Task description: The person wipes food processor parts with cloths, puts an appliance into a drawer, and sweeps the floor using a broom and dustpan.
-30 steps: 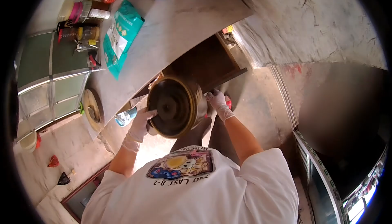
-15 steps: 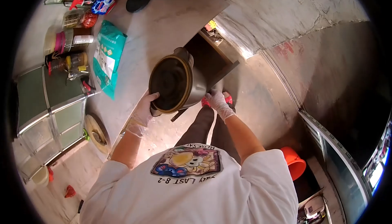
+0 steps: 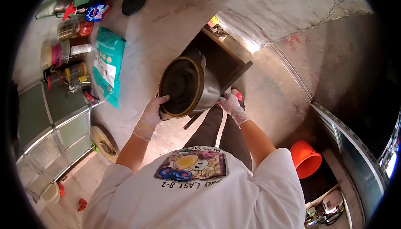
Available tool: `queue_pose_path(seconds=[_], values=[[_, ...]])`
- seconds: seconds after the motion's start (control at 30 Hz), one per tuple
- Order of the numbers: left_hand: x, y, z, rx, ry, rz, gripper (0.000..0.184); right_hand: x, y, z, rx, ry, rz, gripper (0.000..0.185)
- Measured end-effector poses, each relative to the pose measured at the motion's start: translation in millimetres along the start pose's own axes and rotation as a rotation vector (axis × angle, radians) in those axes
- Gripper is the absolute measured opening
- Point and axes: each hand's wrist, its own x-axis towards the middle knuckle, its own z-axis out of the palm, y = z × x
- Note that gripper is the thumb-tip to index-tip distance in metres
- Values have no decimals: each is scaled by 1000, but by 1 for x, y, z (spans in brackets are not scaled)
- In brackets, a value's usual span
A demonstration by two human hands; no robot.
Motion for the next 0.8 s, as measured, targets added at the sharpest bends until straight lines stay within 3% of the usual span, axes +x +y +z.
queue_pose_path(seconds=[0.03,0.13,0.43,0.8], values=[[-2,1,1,4,20,-5,56,0,3,-1,-31,6,-23,36],[6,-6,-8,70,68,129,27,16,31,10,63,-45,4,36],[39,-20,-26,439,150,332,21,9,22,7,210,-67,37,31],[58,-24,-28,550,137,397,23,7,17,7,306,-85,14,27]])
